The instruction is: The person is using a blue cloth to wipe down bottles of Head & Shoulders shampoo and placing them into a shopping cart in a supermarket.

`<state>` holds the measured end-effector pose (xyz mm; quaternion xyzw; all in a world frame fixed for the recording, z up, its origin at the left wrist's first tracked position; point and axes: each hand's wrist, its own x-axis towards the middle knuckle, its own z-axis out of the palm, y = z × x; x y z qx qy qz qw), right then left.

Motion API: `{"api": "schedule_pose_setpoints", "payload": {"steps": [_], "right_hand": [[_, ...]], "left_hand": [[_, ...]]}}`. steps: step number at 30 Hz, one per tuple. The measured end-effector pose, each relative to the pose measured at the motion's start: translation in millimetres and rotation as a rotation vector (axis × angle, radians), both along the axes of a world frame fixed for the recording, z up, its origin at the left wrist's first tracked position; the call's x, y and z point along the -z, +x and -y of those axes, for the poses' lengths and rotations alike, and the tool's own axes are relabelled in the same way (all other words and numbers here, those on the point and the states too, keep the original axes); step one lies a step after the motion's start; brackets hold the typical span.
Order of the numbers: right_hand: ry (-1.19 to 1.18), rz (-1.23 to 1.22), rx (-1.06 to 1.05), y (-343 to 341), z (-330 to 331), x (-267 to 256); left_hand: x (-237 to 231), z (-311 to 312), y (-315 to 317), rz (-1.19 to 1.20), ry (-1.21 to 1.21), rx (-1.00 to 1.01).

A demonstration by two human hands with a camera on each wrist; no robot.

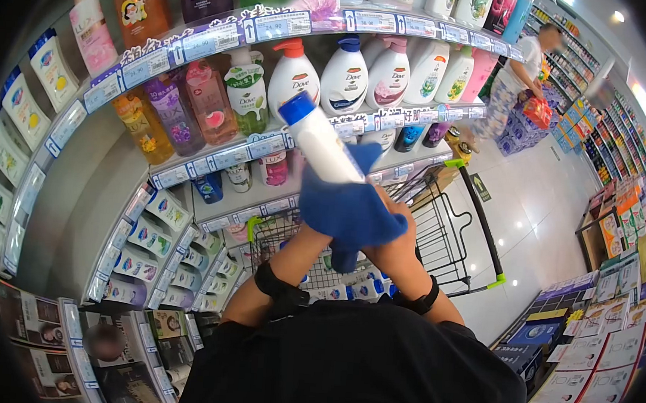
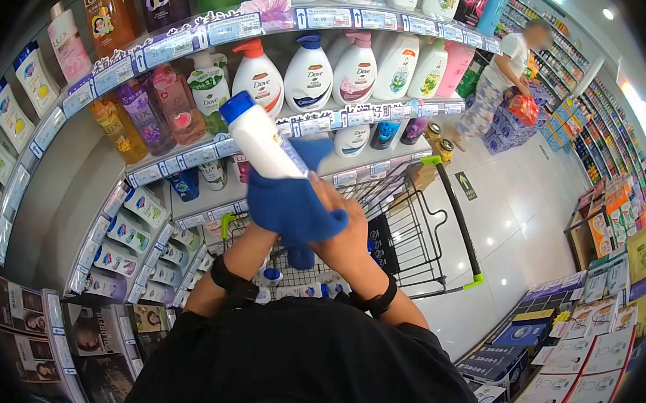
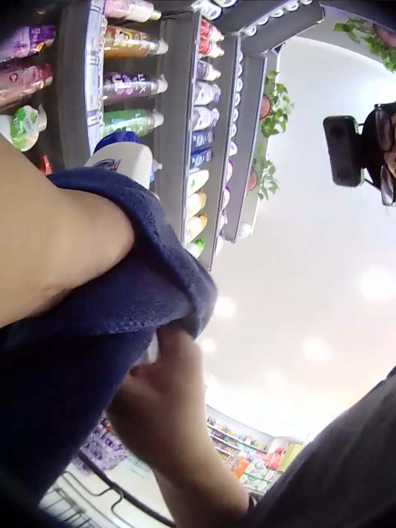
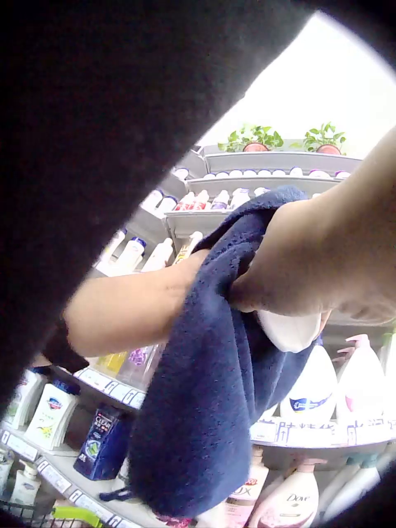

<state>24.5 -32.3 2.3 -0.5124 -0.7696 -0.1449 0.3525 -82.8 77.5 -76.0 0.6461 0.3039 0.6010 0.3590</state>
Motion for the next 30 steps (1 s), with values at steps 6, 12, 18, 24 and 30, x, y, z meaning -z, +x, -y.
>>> {"api": "schedule_pose_setpoints", "payload": {"steps": [6, 12, 18, 24, 30], "right_hand": [[0.21, -0.055, 0.057, 4.1, -6.5, 0.9], [-0.01, -0.061, 0.016, 3.6, 4.1, -4.8], [0.053, -0.124, -0.054, -3.6, 1.9, 1.4], [0.054, -0.179, -0.102, -4.9, -2.7, -0.4], [-0.301, -0.516, 0.085, -3.1, -8.1, -1.3]], "left_hand": [[-58.9, 34.0, -2.9, 0.175, -0.117, 0.441], [-47.5, 6.4, -16.0, -0.093, -0.104, 0.048], [-41.6, -7.7, -40.8, -0.03, -0.052, 0.059], [-45.2, 4.9, -28.7, 0.152, -0.148, 0.204], [-51.9, 22.9, -6.0, 0.039, 0.139, 0.102]]}}
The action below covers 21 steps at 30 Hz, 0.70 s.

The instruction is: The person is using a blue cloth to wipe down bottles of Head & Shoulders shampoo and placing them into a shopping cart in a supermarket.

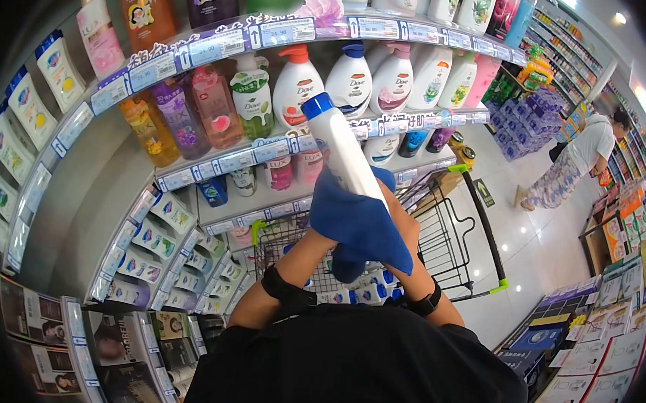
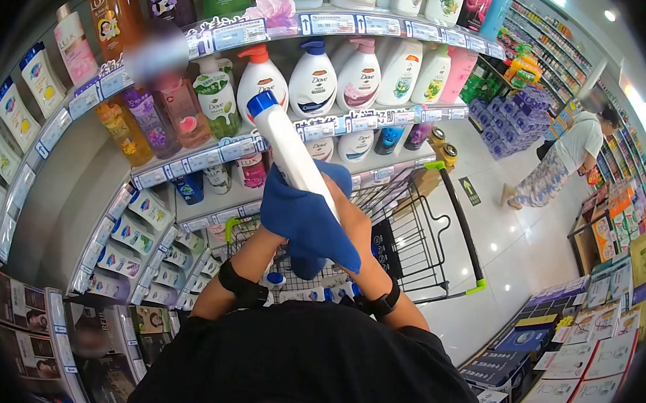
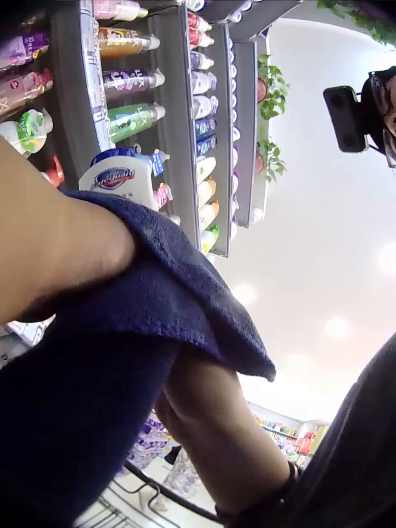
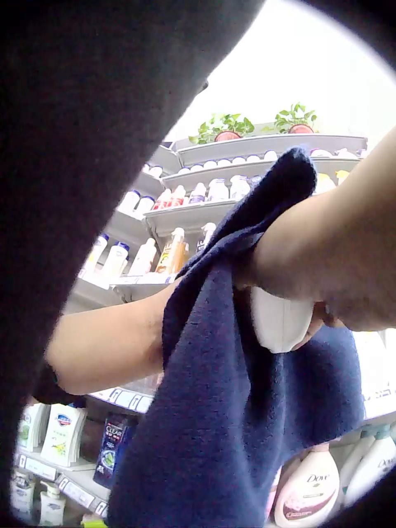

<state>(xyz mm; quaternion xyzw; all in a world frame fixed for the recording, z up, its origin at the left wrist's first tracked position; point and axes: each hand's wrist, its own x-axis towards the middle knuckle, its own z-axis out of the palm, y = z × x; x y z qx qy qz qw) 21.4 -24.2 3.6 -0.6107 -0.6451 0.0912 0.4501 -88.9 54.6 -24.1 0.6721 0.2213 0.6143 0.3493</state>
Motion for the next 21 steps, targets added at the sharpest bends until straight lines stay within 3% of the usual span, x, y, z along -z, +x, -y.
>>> {"api": "schedule_pose_setpoints", "payload": {"steps": [2, 5, 8, 12, 15, 19, 21], "right_hand": [[0.205, -0.136, -0.087, 5.0, 1.9, 10.1], [0.09, -0.304, -0.364, 13.6, 5.6, 18.6], [-0.193, -0.613, -0.599, 20.4, 12.3, 35.7], [-0.309, -1.225, -0.824, -1.5, 4.7, 57.7], [-0.529, -1.489, -0.972, 0.6, -5.6, 74.6], [-0.583, -1.616, -1.036, 2.3, -3.3, 71.1], [-0.538, -1.77, -0.968, 1.2, -2.8, 63.0]], "left_hand": [[-10.3, 0.2, -7.9, -0.043, -0.06, 0.118], [-13.8, -4.5, -9.8, 0.345, -0.626, 0.378], [-4.8, -1.7, -41.2, 0.266, -0.633, 0.397], [18.5, 10.3, -76.3, 0.178, -0.698, 0.381], [33.6, 21.5, -85.0, 0.144, -0.761, 0.378], [46.9, 34.1, -83.2, 0.113, -0.811, 0.424], [51.0, 38.1, -78.2, 0.099, -0.82, 0.458]]}}
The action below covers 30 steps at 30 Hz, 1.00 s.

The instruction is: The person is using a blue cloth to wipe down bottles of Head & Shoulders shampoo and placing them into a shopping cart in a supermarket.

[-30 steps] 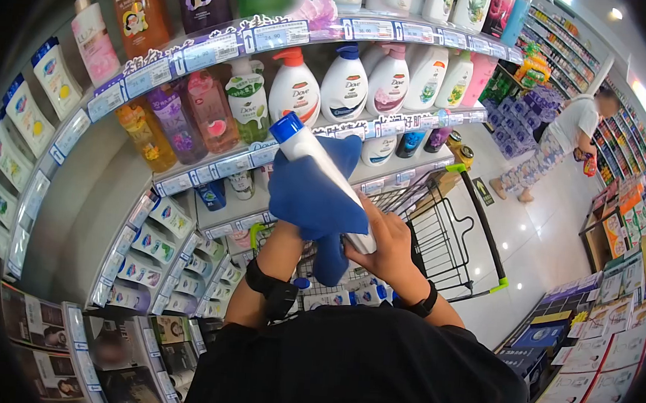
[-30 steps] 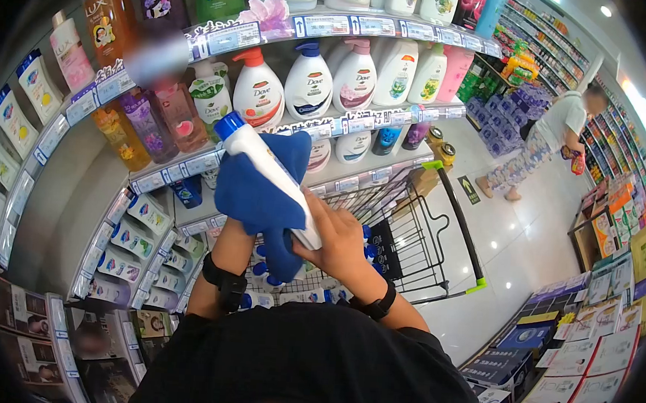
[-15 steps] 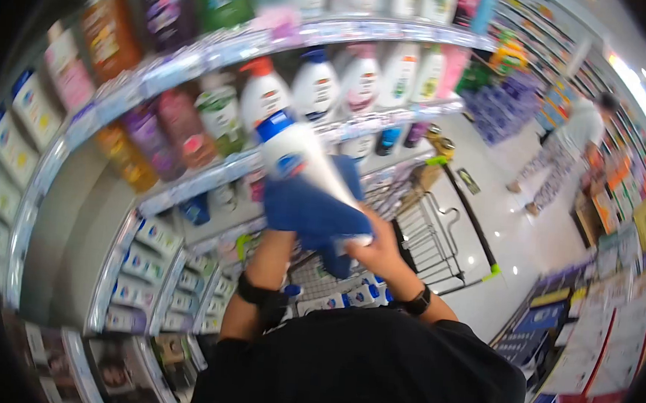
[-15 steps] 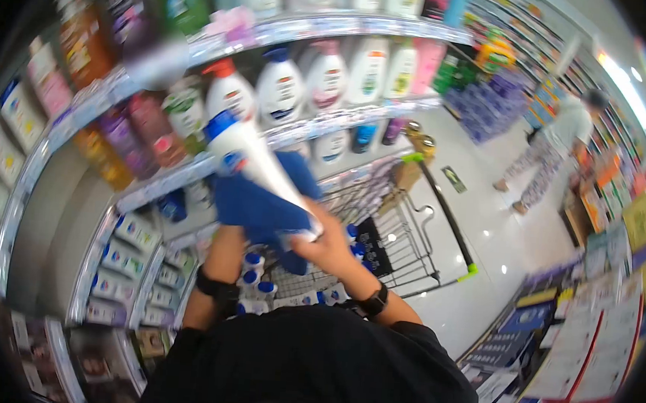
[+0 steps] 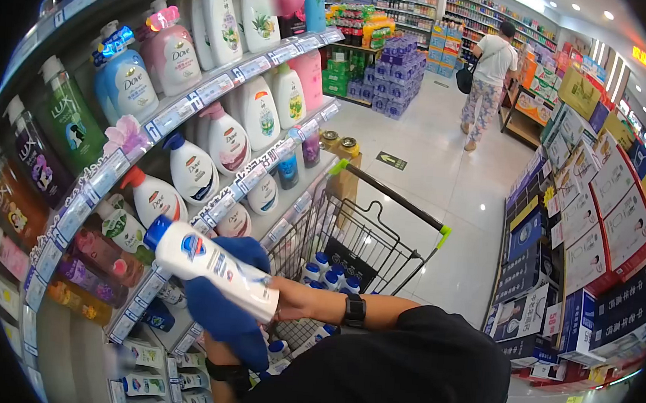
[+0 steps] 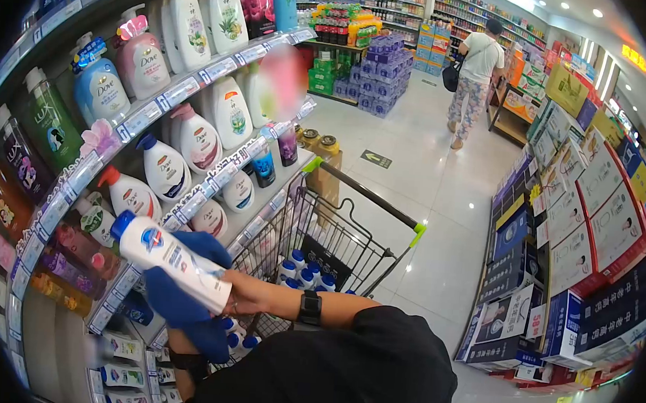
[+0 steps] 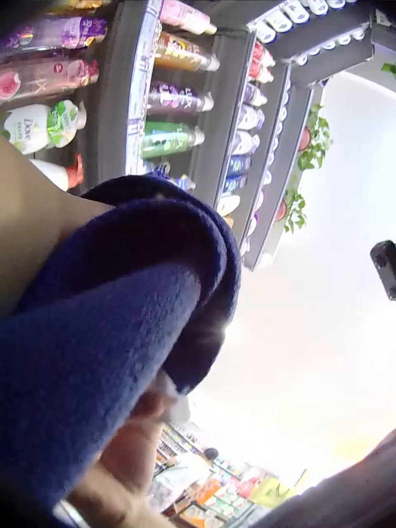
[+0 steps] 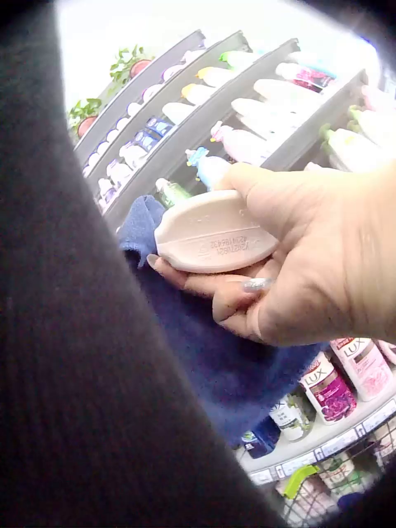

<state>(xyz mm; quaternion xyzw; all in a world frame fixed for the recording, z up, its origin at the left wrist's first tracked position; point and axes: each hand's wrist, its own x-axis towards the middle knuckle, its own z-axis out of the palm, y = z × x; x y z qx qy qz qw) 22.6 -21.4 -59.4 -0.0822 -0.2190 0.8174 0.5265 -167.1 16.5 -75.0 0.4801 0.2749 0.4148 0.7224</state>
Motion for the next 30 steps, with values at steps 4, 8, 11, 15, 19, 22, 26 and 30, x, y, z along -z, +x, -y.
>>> {"api": "schedule_pose_setpoints", "payload": {"steps": [4, 8, 11, 15, 19, 22, 26, 30], "right_hand": [[0.017, -0.156, -0.016, 10.6, -9.0, 4.1], [-0.041, -0.063, 0.085, 15.0, -7.2, 22.0], [0.034, 0.068, -0.037, 23.8, 10.2, 4.2], [0.036, 0.027, -0.134, 17.1, 2.2, 15.0], [0.097, -0.224, -0.161, 7.6, -12.8, 18.8], [-0.009, -0.097, 0.025, 11.0, -9.9, 2.9], [-0.086, -0.156, 0.043, 12.5, -7.3, 4.2], [-0.05, -0.13, 0.036, 16.3, -5.0, 9.6]], "left_hand": [[-3.3, -2.8, 19.9, 0.006, 0.04, 0.068], [-17.0, -18.4, 36.5, 0.034, 0.117, 0.072], [-27.0, -24.4, 43.9, 0.076, 0.17, 0.061], [-36.2, -31.8, 49.7, 0.143, 0.21, 0.074], [-44.3, -36.7, 61.4, 0.207, 0.25, 0.128], [-43.2, -35.9, 70.8, 0.256, 0.256, 0.165], [-38.8, -30.4, 75.7, 0.294, 0.244, 0.182], [-35.5, -34.3, 72.3, 0.27, 0.244, 0.195]]}}
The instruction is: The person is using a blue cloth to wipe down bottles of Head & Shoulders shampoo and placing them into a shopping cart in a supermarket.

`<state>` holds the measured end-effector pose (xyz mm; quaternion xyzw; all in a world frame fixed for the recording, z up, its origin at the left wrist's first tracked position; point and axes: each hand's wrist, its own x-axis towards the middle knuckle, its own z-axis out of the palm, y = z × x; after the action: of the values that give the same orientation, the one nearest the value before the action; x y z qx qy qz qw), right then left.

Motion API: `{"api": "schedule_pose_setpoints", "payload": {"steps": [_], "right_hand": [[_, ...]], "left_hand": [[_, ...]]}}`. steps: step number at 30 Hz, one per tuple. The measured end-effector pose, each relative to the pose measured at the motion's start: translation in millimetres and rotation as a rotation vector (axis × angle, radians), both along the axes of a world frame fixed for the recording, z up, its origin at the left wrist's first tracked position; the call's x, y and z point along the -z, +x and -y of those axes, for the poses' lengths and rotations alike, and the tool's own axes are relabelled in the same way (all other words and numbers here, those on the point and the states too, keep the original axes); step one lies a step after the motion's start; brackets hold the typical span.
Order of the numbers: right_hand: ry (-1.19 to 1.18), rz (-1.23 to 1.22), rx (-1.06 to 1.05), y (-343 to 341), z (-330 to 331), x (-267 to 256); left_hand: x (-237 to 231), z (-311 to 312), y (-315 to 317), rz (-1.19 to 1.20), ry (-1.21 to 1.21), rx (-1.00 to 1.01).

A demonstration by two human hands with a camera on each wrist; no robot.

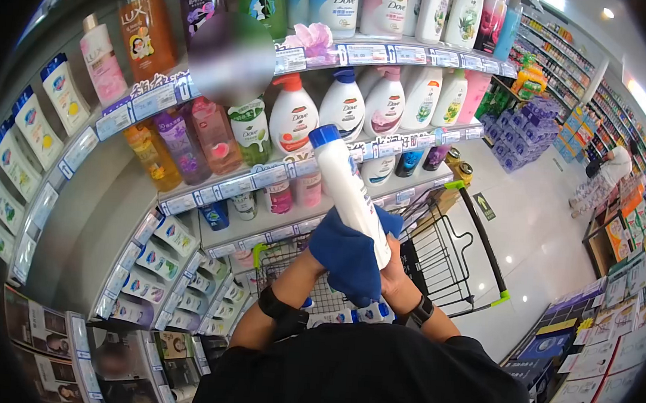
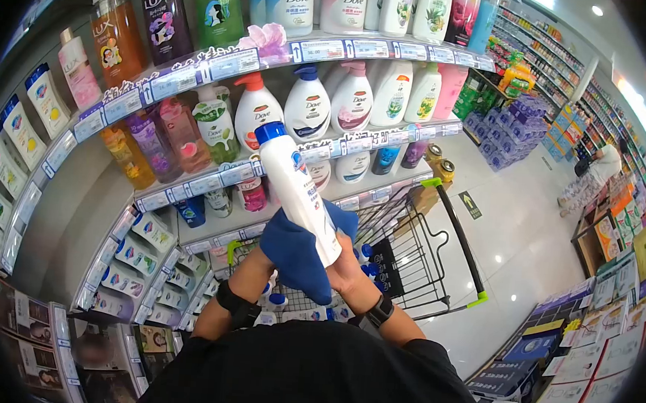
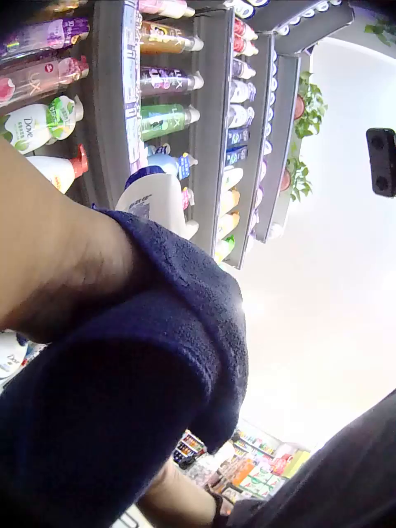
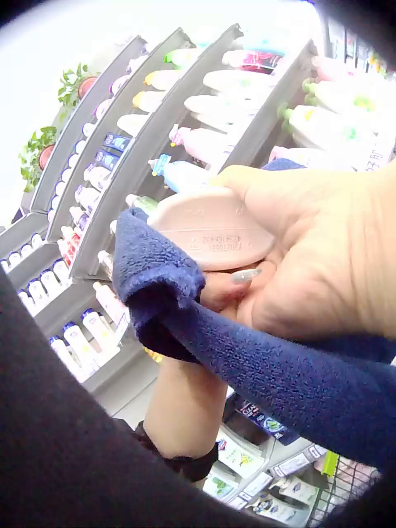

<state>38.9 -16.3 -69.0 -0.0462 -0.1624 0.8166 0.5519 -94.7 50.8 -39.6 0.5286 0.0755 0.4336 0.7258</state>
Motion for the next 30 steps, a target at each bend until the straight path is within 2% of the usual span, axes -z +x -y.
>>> {"api": "schedule_pose_setpoints", "payload": {"steps": [2, 4, 5, 6, 9, 10, 12, 13, 14, 15, 16, 17, 19, 20, 21, 22, 24, 27, 29, 30], "right_hand": [[0.058, 0.031, -0.007, 3.3, 0.3, 4.8], [0.141, 0.201, 0.038, 1.2, 7.6, -2.8], [0.184, 0.284, 0.061, -0.7, 10.8, -8.4], [0.225, 0.318, -0.005, 2.1, 13.3, -13.5], [0.22, 0.378, -0.003, 2.2, 17.1, -10.3], [0.199, 0.307, -0.062, 3.2, 18.0, -11.4], [0.334, 0.348, -0.082, 7.0, 23.6, -12.0], [0.403, 0.374, -0.088, 10.6, 26.0, -12.6], [0.405, 0.344, -0.217, 16.5, 24.6, -9.4], [0.408, 0.375, -0.236, 19.3, 27.5, -17.6], [0.389, 0.439, -0.165, 21.6, 28.9, -17.5], [0.367, 0.501, -0.097, 22.3, 31.6, -15.3], [0.505, 0.679, 0.027, 27.2, 29.3, -5.2], [0.534, 0.702, 0.032, 30.4, 29.8, -5.5], [0.558, 0.723, 0.037, 33.9, 30.8, -6.4], [0.569, 0.745, 0.169, 30.8, 36.7, -18.0], [0.472, 0.805, 0.243, 35.4, 37.3, -12.7], [0.397, 0.917, 0.344, 44.5, 42.2, -16.5], [0.283, 0.943, 0.19, 62.5, 50.9, -35.2], [0.259, 0.985, 0.205, 69.8, 54.4, -40.2]], "left_hand": [[-6.4, -2.7, -9.5, -0.018, 0.041, 0.038], [-14.7, -1.1, -22.1, -0.066, 0.065, 0.027], [-18.2, 1.2, -28.2, -0.095, 0.068, -0.01], [-20.1, 6.0, -36.2, -0.134, 0.07, -0.065], [-24.4, 21.4, -52.1, -0.253, 0.061, -0.215], [-22.9, 28.9, -54.9, -0.287, 0.053, -0.248], [-19.4, 40.5, -58.8, -0.332, 0.03, -0.305], [-8.7, 41.5, -58.0, -0.273, -0.068, -0.281], [2.0, 42.5, -57.2, -0.211, -0.167, -0.261], [-0.9, 43.9, -53.5, -0.116, -0.367, -0.229], [-3.8, 45.5, -49.9, -0.01, -0.57, -0.216], [-2.5, 45.5, -48.3, -0.086, -0.447, -0.231], [4.5, 48.5, -49.3, -0.223, -0.202, -0.274], [4.4, 49.5, -46.5, -0.137, -0.277, -0.2], [4.0, 50.6, -41.2, -0.156, -0.215, -0.192], [4.4, 53.3, -36.1, -0.177, -0.157, -0.185], [5.6, 59.4, -25.0, -0.199, -0.179, -0.161], [8.6, 63.2, -3.5, -0.195, -0.367, -0.117], [6.1, 54.8, 12.8, -0.199, -0.324, -0.121], [4.8, 48.6, 21.5, -0.202, -0.282, -0.131]]}}
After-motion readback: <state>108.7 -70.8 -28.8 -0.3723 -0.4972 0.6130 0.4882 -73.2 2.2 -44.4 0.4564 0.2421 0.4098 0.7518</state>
